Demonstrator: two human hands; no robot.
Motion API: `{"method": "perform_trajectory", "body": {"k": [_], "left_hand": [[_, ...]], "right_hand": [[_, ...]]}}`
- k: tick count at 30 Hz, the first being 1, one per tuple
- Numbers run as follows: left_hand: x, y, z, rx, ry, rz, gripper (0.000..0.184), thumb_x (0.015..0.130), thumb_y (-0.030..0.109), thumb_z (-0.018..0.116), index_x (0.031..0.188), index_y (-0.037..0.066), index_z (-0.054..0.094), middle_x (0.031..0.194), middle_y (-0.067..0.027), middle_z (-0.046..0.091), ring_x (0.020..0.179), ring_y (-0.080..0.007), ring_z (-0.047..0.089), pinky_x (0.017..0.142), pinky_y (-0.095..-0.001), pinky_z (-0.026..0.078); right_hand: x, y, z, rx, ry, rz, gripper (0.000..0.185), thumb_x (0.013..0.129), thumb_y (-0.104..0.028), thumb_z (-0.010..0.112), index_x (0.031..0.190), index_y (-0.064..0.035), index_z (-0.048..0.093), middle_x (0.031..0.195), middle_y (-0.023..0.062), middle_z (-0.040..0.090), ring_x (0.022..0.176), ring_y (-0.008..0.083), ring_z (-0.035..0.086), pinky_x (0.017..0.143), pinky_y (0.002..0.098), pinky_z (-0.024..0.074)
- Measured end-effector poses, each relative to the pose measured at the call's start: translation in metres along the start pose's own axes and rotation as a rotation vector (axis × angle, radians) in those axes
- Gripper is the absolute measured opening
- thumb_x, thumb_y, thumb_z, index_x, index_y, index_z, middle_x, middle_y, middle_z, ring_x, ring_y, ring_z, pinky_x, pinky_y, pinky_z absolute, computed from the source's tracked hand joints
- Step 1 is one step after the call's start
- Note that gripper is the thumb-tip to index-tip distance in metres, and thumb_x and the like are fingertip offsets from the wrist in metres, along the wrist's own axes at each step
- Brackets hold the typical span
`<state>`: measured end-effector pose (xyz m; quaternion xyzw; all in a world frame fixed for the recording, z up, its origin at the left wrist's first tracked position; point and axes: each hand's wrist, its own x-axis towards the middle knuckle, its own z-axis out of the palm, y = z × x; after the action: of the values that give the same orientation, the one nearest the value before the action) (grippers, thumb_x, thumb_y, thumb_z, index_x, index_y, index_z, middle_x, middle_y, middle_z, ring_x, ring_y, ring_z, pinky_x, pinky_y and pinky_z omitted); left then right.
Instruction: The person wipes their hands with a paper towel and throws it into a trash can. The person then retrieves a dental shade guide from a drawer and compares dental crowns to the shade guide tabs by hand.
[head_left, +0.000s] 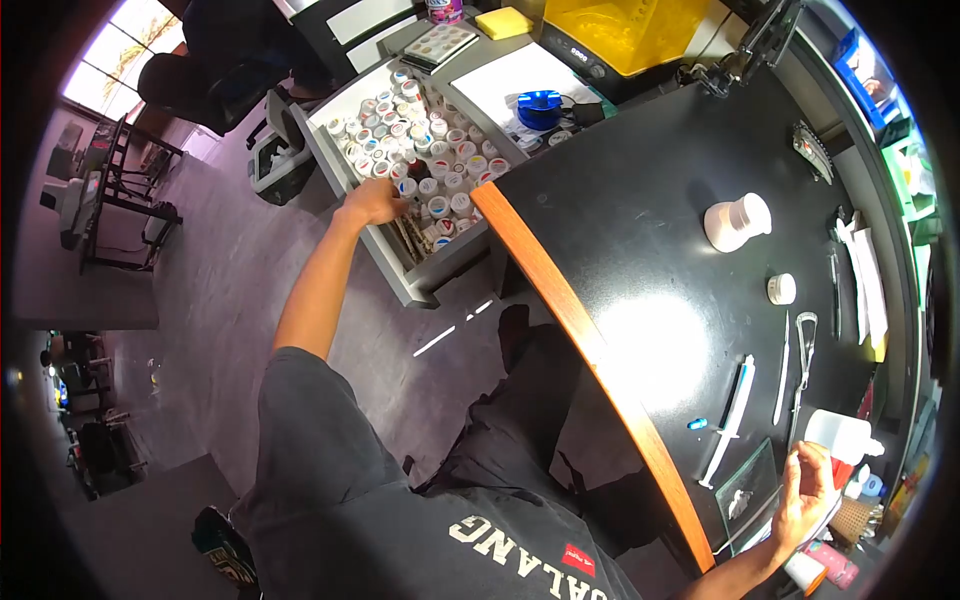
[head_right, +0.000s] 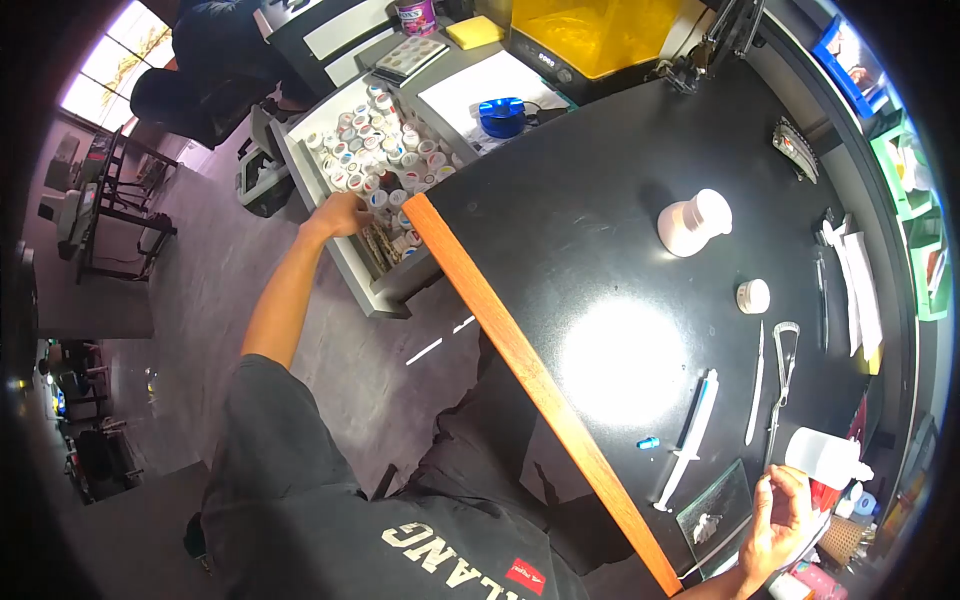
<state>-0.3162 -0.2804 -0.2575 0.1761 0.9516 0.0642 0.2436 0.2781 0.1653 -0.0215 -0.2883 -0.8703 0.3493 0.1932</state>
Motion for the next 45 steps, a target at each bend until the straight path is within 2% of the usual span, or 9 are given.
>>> {"method": "perform_trajectory", "body": {"k": [10, 11, 15, 17, 19, 25, 28, 38, 45], "left_hand": [[0.003, -0.039, -0.017, 0.185, -0.023, 0.364, 0.031, 0.078, 0.021, 0.071, 0.106, 0.013, 0.080, 0.106, -0.0158, 0.077, 0.103, -0.0354, 0.072, 0.090, -0.0432, 0.057], [0.019, -0.054, -0.015, 0.374, -0.024, 0.619, 0.030, 0.079, 0.024, 0.072, 0.107, 0.014, 0.079, 0.106, -0.0162, 0.076, 0.103, -0.0369, 0.071, 0.090, -0.0453, 0.056], [-0.023, -0.030, -0.055, -0.039, 0.010, 0.377, 0.024, 0.076, 0.024, 0.075, 0.094, 0.007, 0.077, 0.095, -0.0155, 0.074, 0.094, -0.0358, 0.070, 0.087, -0.0432, 0.055], [-0.027, -0.042, -0.068, -0.274, 0.006, 0.291, 0.014, 0.088, 0.009, 0.071, 0.100, 0.002, 0.073, 0.092, -0.0123, 0.077, 0.087, -0.0211, 0.075, 0.079, -0.0344, 0.056], [-0.047, -0.038, -0.103, -0.307, 0.073, 0.372, 0.014, 0.093, 0.000, 0.066, 0.106, -0.001, 0.070, 0.090, -0.0124, 0.076, 0.087, -0.0188, 0.076, 0.077, -0.0294, 0.056], [-0.135, -0.017, -0.193, -0.340, 0.589, 0.458, 0.025, 0.106, 0.025, 0.061, 0.122, 0.005, 0.064, 0.079, -0.0041, 0.073, 0.075, -0.0056, 0.061, 0.072, -0.0241, 0.043], [-0.165, 0.006, -0.211, -0.478, 0.704, 0.572, 0.028, 0.108, 0.024, 0.059, 0.124, 0.001, 0.061, 0.074, -0.0029, 0.069, 0.067, -0.0045, 0.058, 0.066, -0.0240, 0.041], [-0.233, 0.251, -0.126, -0.924, 0.264, 0.994, 0.025, 0.105, 0.010, 0.057, 0.125, -0.005, 0.059, 0.058, -0.0005, 0.058, 0.042, -0.0055, 0.047, 0.044, -0.0222, 0.033], [-0.237, 0.408, -0.094, -1.003, -0.200, 1.002, 0.019, 0.101, 0.012, 0.064, 0.112, -0.003, 0.065, 0.060, 0.0004, 0.058, 0.041, -0.0054, 0.046, 0.054, -0.0234, 0.046]], "right_hand": [[0.006, -0.009, 0.008, -0.041, 0.009, -0.065, 0.016, 0.091, 0.005, 0.070, 0.107, 0.0016, 0.071, 0.102, 0.0106, 0.065, 0.092, 0.0157, 0.060, 0.082, 0.0276, 0.0486], [0.008, -0.016, 0.013, -0.067, 0.055, -0.074, 0.015, 0.089, 0.003, 0.072, 0.104, 0.0022, 0.072, 0.096, 0.0113, 0.067, 0.088, 0.0172, 0.061, 0.081, 0.0292, 0.0492], [0.012, -0.024, 0.017, -0.059, 0.061, -0.010, 0.016, 0.084, 0.005, 0.074, 0.101, 0.0035, 0.073, 0.094, 0.0103, 0.068, 0.084, 0.0165, 0.061, 0.079, 0.0294, 0.0497], [0.013, -0.029, 0.018, -0.046, 0.062, -0.019, 0.017, 0.083, 0.007, 0.074, 0.100, 0.0040, 0.073, 0.093, 0.0105, 0.068, 0.082, 0.0161, 0.061, 0.078, 0.0292, 0.0496], [0.014, -0.029, 0.018, -0.045, 0.076, -0.031, 0.016, 0.083, 0.006, 0.074, 0.099, 0.0039, 0.073, 0.090, 0.0110, 0.069, 0.080, 0.0169, 0.062, 0.076, 0.0292, 0.0495], [0.012, -0.031, 0.015, 0.016, 0.107, -0.038, 0.015, 0.082, 0.005, 0.075, 0.097, 0.0039, 0.074, 0.088, 0.0104, 0.070, 0.076, 0.0161, 0.062, 0.074, 0.0285, 0.0494], [0.013, -0.031, 0.013, 0.019, 0.076, -0.087, 0.016, 0.081, 0.004, 0.075, 0.097, 0.0031, 0.075, 0.087, 0.0094, 0.070, 0.077, 0.0152, 0.062, 0.073, 0.0281, 0.0491], [0.006, -0.028, -0.001, -0.154, -0.112, 0.079, 0.017, 0.083, -0.003, 0.078, 0.100, 0.0003, 0.078, 0.083, 0.0107, 0.068, 0.071, 0.0178, 0.063, 0.068, 0.0321, 0.0528], [0.004, -0.017, -0.001, -0.120, -0.153, 0.090, 0.018, 0.079, -0.001, 0.078, 0.097, 0.0011, 0.078, 0.082, 0.0137, 0.071, 0.073, 0.0210, 0.069, 0.071, 0.0349, 0.0547]]}}
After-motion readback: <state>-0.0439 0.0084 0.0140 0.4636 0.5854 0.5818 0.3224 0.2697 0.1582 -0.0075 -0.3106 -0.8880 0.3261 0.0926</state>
